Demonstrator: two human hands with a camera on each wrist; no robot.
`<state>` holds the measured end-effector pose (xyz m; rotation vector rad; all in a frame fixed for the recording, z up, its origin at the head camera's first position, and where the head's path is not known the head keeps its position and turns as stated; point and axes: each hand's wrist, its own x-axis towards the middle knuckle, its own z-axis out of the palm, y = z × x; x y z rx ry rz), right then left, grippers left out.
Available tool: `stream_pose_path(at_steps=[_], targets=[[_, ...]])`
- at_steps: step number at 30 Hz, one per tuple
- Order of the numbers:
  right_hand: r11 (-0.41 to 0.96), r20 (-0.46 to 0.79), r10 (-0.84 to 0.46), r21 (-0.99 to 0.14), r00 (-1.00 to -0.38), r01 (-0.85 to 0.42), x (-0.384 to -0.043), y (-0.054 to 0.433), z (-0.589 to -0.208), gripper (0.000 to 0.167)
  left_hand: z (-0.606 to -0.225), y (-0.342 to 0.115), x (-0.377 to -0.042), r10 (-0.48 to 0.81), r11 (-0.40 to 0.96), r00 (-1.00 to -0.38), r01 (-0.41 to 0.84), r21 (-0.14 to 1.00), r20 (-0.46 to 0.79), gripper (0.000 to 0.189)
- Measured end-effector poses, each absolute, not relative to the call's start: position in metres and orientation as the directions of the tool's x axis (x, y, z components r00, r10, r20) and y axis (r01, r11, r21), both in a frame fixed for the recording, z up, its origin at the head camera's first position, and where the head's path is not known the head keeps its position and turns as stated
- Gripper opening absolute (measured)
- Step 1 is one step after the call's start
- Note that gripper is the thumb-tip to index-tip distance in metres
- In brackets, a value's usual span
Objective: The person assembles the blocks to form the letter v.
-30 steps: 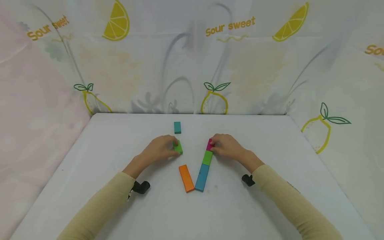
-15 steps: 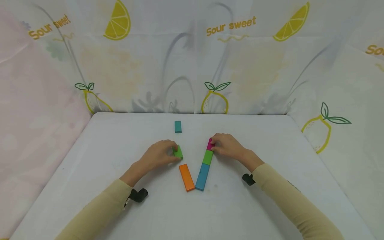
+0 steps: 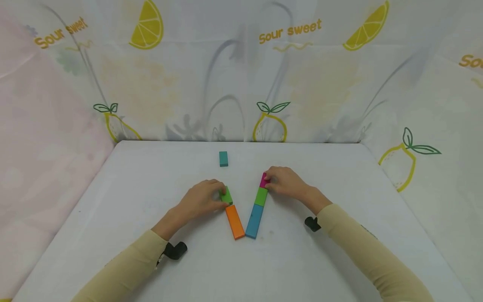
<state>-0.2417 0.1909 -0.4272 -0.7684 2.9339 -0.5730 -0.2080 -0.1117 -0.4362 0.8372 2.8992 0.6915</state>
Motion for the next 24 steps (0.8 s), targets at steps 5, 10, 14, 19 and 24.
stream_pose_path(at_steps=[5,10,14,19,24], targets=[[0.809,0.034,-0.477,-0.374,-0.878,-0.454,-0.2424,0.1908,-0.4279,0.023,-0.4348,-0.1111,-0.2071,0.521,0.759,-0.851,0.499,0.419,0.070,0.027],[0.801,0.046,-0.487,-0.376,-0.872,-0.466,-0.2421,0.1913,-0.4282,0.022,-0.4334,-0.1110,-0.2068,0.519,0.757,-0.852,0.495,0.427,0.069,0.022],[0.796,0.055,-0.490,-0.378,-0.870,-0.473,-0.2419,0.1907,-0.4284,0.022,-0.4334,-0.1111,-0.2059,0.521,0.751,-0.850,0.499,0.432,0.076,0.021],[0.798,0.055,-0.491,-0.371,-0.870,-0.474,-0.2423,0.1905,-0.4288,0.022,-0.4328,-0.1095,-0.2045,0.518,0.753,-0.853,0.491,0.438,0.065,0.021],[0.801,0.061,-0.491,-0.360,-0.869,-0.478,-0.2427,0.1909,-0.4299,0.022,-0.4344,-0.1087,-0.2048,0.525,0.752,-0.848,0.501,0.428,0.070,0.019]])
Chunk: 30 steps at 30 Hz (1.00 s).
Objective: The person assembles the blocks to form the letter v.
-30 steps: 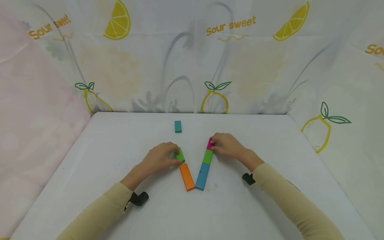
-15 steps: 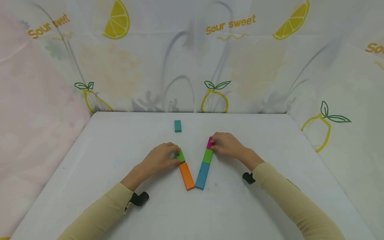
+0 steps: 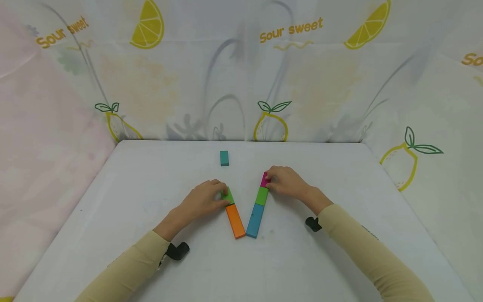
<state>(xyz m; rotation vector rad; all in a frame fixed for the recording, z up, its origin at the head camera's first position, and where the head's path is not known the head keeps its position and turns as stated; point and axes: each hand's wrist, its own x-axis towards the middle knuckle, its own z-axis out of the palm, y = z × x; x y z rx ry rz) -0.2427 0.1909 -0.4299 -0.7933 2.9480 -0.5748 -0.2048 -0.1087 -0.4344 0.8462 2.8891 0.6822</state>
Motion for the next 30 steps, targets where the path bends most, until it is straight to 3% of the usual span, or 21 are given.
stream_pose_path(at_steps=[30], targets=[[0.795,0.070,-0.487,-0.377,-0.870,-0.475,-0.2415,0.1920,-0.4299,0.022,-0.4379,-0.1083,-0.2026,0.523,0.758,-0.851,0.496,0.424,0.060,0.029]])
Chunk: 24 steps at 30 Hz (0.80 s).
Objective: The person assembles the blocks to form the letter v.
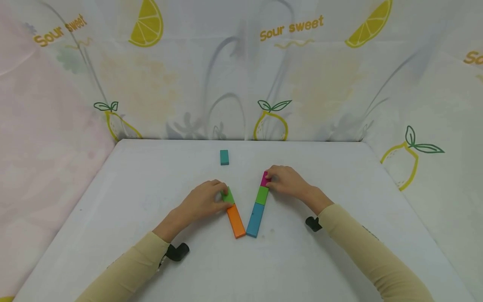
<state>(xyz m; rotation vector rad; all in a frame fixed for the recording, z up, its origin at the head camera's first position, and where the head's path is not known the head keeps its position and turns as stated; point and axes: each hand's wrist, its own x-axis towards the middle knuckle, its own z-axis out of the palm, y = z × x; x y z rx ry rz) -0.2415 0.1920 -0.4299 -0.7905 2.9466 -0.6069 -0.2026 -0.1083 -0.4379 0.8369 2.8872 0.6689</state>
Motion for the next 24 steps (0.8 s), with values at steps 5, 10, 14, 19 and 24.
stream_pose_path(at_steps=[5,10,14,19,24], targets=[[0.783,0.088,-0.495,-0.387,-0.865,-0.487,-0.2424,0.1919,-0.4315,0.021,-0.4359,-0.1076,-0.2008,0.527,0.758,-0.847,0.507,0.410,0.072,0.029],[0.787,0.083,-0.491,-0.384,-0.867,-0.483,-0.2431,0.1916,-0.4325,0.021,-0.4343,-0.1073,-0.2001,0.526,0.757,-0.848,0.502,0.419,0.066,0.028],[0.788,0.081,-0.490,-0.385,-0.868,-0.481,-0.2431,0.1914,-0.4319,0.022,-0.4354,-0.1072,-0.2005,0.525,0.757,-0.848,0.502,0.418,0.069,0.028],[0.790,0.075,-0.487,-0.387,-0.870,-0.475,-0.2431,0.1914,-0.4320,0.022,-0.4362,-0.1087,-0.2023,0.512,0.761,-0.857,0.486,0.430,0.061,0.027],[0.794,0.067,-0.482,-0.389,-0.873,-0.468,-0.2430,0.1911,-0.4323,0.022,-0.4345,-0.1121,-0.2067,0.490,0.770,-0.870,0.460,0.442,0.050,0.025]])
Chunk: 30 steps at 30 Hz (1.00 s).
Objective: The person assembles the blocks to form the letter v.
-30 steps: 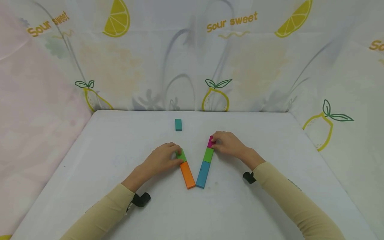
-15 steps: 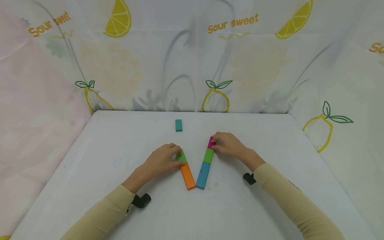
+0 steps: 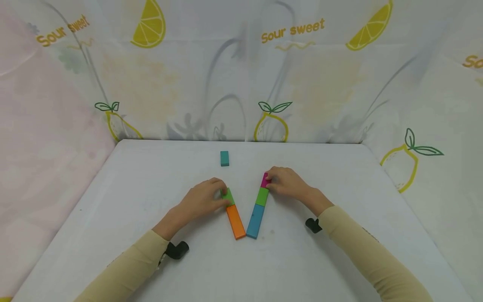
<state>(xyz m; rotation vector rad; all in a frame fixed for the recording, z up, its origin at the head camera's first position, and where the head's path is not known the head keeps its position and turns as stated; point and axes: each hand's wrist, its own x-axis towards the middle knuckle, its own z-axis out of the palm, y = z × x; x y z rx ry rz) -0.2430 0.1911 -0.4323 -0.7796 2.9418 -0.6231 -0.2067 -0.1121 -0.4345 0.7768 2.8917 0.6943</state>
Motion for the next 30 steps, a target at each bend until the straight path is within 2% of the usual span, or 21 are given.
stream_pose_path(at_steps=[13,30], targets=[[0.789,0.073,-0.491,-0.385,-0.868,-0.479,-0.244,0.192,-0.433,0.022,-0.433,-0.119,-0.226,0.445,0.791,-0.891,0.436,0.429,0.084,0.020],[0.784,0.078,-0.496,-0.388,-0.865,-0.484,-0.243,0.192,-0.432,0.022,-0.429,-0.120,-0.255,0.411,0.822,-0.910,0.392,0.413,0.046,0.028]])
